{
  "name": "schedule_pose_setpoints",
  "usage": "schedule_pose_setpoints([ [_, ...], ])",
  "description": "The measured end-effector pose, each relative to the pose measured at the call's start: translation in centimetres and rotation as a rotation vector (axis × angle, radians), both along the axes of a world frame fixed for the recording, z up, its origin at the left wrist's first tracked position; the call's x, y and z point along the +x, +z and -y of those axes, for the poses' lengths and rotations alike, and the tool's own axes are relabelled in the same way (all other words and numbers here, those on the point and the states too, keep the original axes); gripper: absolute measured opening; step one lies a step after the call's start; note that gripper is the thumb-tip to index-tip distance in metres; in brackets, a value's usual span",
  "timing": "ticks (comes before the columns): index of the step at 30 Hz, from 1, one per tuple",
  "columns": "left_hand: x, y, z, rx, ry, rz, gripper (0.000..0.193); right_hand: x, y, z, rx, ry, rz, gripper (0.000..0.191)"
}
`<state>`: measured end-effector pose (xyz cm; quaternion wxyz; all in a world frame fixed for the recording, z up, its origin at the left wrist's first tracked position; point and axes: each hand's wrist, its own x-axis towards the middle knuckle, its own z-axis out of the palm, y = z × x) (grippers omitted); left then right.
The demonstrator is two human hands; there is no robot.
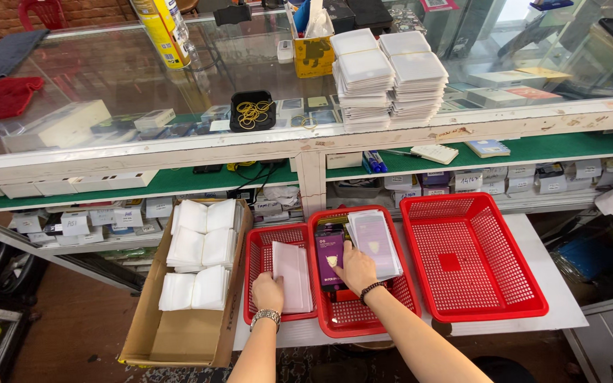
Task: The person picks up a phone from a basket, slides it into a clear plastic sleeve, wraps a white paper sleeve around it, and stacks the wrapped phones in the basket. They repeat this for several phones, occasionally moving finished stacks aside.
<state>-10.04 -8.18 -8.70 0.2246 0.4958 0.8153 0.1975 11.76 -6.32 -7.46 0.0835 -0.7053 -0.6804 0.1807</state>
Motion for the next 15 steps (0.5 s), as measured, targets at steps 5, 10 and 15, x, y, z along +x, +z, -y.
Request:
schedule_pose_setpoints([
  [5, -0.6, 0.7, -0.7, 0.095, -0.059, -0.035, 0.03, -1.2, 0.5, 0.6, 0.124, 0.041, 0.023, 0.062],
  [10, -0.4, 0.7, -2.8, 0.29, 0.194, 0.895, 0.025, -2.0, 1.6, 1.0, -0.042, -0.002, 0.059, 0.081],
  [15, 0.7, 1.3, -3.5, 0.278, 0.251, 1.284, 0.036, -0.8, 2.0, -0.6, -0.019, -0.134, -0.204, 0.096],
])
